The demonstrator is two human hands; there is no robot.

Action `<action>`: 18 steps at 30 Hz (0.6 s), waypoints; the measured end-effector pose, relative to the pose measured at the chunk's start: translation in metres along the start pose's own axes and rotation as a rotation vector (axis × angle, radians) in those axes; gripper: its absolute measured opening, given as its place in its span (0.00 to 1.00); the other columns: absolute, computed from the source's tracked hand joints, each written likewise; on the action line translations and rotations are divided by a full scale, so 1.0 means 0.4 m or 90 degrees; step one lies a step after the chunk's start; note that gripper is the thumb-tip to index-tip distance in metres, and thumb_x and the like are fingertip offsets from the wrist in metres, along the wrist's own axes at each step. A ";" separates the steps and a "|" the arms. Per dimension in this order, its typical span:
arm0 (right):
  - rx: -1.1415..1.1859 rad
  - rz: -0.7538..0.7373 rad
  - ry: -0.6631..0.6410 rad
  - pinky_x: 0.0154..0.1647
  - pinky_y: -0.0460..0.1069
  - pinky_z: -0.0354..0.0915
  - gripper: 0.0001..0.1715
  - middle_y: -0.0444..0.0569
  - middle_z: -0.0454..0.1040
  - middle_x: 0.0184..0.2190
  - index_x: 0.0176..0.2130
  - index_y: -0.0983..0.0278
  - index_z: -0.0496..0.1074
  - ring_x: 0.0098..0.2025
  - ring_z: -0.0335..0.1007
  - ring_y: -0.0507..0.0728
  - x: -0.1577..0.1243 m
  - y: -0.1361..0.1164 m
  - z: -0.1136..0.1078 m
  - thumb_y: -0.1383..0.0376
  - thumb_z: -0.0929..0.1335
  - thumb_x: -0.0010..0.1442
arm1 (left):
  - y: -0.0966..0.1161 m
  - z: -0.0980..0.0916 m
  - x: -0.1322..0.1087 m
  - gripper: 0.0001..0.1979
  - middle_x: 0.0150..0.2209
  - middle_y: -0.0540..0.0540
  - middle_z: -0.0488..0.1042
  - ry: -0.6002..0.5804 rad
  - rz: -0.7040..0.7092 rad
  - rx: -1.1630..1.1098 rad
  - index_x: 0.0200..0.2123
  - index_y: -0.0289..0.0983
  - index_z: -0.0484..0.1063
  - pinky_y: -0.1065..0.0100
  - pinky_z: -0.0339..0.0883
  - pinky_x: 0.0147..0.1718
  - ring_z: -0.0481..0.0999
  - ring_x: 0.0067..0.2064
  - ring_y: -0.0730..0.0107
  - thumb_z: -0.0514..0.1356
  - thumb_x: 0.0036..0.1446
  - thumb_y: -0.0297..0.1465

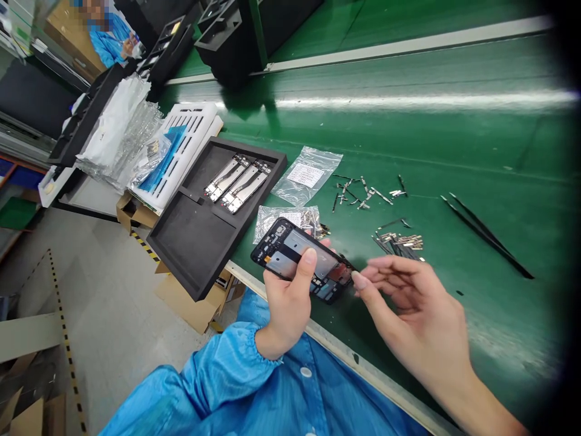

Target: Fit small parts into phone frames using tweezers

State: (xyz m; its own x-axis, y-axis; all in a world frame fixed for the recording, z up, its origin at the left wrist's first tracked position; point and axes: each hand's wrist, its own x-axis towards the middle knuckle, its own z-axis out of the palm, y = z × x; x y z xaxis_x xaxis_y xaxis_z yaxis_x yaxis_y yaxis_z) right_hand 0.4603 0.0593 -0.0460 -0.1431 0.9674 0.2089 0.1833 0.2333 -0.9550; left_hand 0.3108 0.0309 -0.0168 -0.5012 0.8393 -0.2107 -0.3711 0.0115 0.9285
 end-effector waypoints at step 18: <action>0.163 0.146 0.034 0.38 0.46 0.77 0.11 0.46 0.79 0.36 0.41 0.58 0.82 0.34 0.77 0.52 0.009 -0.013 0.003 0.55 0.78 0.66 | -0.057 0.003 -0.056 0.20 0.62 0.42 0.82 -0.125 0.011 -0.114 0.59 0.44 0.76 0.43 0.64 0.75 0.78 0.68 0.47 0.69 0.66 0.37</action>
State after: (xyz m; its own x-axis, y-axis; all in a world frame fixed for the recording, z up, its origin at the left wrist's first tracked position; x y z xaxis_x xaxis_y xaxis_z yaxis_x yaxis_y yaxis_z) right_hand 0.4576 0.0614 -0.0406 -0.0734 0.9972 -0.0127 -0.0465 -0.0162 -0.9988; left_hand 0.3313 0.0127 -0.0328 -0.3534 0.9283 -0.1153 -0.5055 -0.0858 0.8586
